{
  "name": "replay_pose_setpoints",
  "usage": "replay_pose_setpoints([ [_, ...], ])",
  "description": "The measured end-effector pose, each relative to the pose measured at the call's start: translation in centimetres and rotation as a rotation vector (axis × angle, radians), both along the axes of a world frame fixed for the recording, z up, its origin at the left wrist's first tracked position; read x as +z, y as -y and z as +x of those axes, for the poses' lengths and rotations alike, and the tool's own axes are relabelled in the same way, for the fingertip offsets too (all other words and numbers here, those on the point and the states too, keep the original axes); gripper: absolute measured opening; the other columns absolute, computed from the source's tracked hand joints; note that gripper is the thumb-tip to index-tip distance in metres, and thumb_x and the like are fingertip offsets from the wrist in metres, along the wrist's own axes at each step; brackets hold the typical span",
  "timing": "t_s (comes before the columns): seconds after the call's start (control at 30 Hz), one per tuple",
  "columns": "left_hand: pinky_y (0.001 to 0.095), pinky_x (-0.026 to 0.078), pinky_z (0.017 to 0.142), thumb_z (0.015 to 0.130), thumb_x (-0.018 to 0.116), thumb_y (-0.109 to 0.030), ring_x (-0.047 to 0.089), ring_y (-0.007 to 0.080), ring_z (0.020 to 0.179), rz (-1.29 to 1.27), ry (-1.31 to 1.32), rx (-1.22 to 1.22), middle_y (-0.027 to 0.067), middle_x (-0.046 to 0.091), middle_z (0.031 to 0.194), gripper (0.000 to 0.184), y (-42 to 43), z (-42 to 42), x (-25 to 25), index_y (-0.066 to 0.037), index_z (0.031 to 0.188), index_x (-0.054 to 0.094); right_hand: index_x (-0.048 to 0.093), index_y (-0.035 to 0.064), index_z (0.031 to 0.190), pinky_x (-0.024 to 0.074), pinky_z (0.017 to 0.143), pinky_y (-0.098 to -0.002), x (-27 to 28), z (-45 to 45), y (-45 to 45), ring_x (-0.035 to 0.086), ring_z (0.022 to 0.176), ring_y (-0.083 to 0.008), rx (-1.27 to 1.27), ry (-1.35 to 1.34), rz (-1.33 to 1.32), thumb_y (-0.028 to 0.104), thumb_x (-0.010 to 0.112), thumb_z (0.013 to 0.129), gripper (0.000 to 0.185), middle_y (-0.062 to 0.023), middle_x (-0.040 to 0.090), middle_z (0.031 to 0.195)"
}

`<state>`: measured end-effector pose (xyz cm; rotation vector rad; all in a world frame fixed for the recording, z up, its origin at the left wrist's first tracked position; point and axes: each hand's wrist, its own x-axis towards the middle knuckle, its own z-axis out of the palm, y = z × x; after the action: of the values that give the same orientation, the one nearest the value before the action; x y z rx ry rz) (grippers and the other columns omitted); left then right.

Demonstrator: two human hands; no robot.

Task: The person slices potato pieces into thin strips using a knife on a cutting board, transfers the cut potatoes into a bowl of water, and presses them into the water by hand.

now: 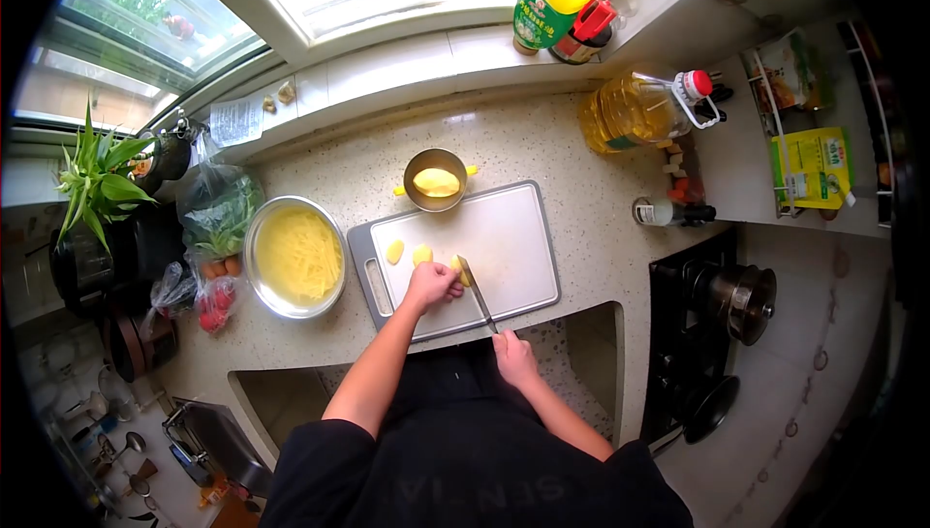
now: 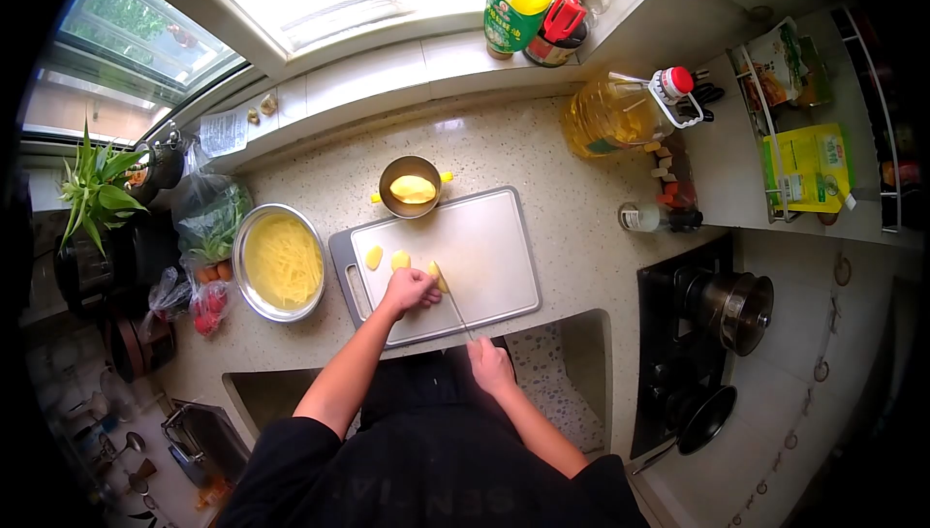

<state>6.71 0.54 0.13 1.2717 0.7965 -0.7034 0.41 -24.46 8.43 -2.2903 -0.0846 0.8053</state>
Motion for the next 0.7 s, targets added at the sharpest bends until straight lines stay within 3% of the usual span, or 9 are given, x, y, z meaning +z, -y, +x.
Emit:
replay_pose_setpoints([
  [0.33,0.0283,0.058,0.06,0.102,0.063,-0.026,0.074,0.0187,0.07,0.015,0.025,-0.01,0.013,0.075,0.081,0.033,0.0,-0.1,-0.5,0.002,0.084,0.07,0.057,0.0048,0.096,0.0467,0.065,-0.0597,-0.8,0.5,-0.6,0.062,0.078,-0.0516,0.062,-0.006,-0.124,0.041,0.052,0.104,0.037,-0.0282,0.062,0.074],
  [0.7,0.0271,0.058,0.059,0.1,0.066,-0.026,0.072,0.0165,0.068,0.006,0.013,0.01,0.0114,0.074,0.079,0.033,0.0,-0.1,0.4,0.003,0.086,0.071,0.058,0.0038,0.095,0.0473,0.063,-0.0582,-1.7,0.6,0.6,0.063,0.074,-0.05,-0.067,0.147,-0.114,0.041,0.055,0.103,0.038,-0.0265,0.063,0.072],
])
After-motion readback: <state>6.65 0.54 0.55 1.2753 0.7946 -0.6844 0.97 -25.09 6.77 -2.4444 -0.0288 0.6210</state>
